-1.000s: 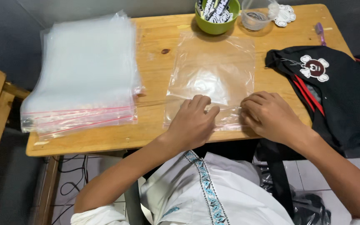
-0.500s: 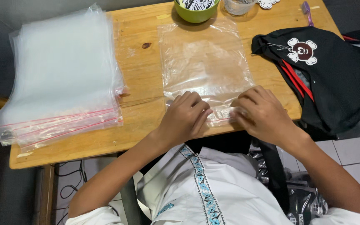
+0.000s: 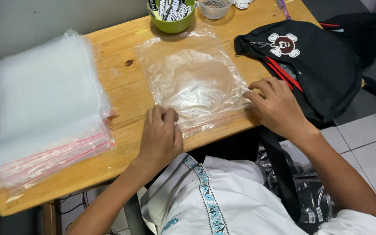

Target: The person cleans a black sling bag with a purple toothbrush, then attaches a cartoon bear keychain to the zipper. They place the bag into a clear plastic ziplock bag, insert a small tag, and seal the package.

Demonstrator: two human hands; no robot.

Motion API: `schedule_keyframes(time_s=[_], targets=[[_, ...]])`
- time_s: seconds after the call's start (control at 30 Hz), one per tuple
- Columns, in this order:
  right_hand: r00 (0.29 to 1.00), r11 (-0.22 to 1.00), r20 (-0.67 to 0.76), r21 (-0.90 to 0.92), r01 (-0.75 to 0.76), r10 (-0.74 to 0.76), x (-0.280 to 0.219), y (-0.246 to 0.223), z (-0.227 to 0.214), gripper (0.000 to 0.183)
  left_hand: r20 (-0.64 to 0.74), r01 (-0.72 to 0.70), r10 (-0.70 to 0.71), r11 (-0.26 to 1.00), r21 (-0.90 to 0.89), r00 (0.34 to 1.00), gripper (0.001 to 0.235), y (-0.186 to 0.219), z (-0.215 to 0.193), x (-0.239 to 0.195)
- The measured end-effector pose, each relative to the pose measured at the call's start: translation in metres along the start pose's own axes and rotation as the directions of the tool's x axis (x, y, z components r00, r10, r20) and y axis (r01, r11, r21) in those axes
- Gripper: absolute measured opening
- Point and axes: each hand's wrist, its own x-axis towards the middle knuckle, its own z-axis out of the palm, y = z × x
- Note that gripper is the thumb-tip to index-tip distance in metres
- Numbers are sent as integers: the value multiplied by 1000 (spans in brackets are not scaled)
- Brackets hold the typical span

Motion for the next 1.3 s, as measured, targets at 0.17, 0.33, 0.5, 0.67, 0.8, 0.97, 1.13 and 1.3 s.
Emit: schedule_keyframes(time_s=[0.17, 0.33, 0.5, 0.67, 0.8, 0.97, 1.13, 1.3], targets=[[997, 995, 51, 67, -69, 66, -7, 9, -4, 29, 133, 60, -65, 997, 42, 989, 26, 0, 2, 2], [974, 820, 173, 530, -215, 144, 10, 22, -58, 49, 656, 113, -193, 980, 162, 730, 60, 29, -56, 48], [899, 870, 75, 228, -437, 431, -20, 95, -67, 28, 784, 77, -188, 981, 176, 591, 97, 54, -64, 105], [714, 715, 188, 76, -695, 674, -43, 136, -55, 52, 633, 46, 69, 986, -163, 771, 62, 81, 11, 137], [570, 613, 297, -70, -787, 766, -59, 150, -35, 68, 358, -242, 235, 970, -26, 903, 51, 62, 100, 149], [464, 513, 340, -66, -856, 818, -67, 157, -34, 73, 269, -274, 288, 957, -91, 919, 40, 47, 98, 182], [487, 513, 234, -60, -856, 841, -67, 172, -20, 71, 381, 271, -45, 780, -564, 923, 29, 109, 96, 203], [423, 436, 324, 36, -899, 846, -72, 188, -8, 70, 776, 859, -373, 157, -487, 508, 29, 159, 90, 234]])
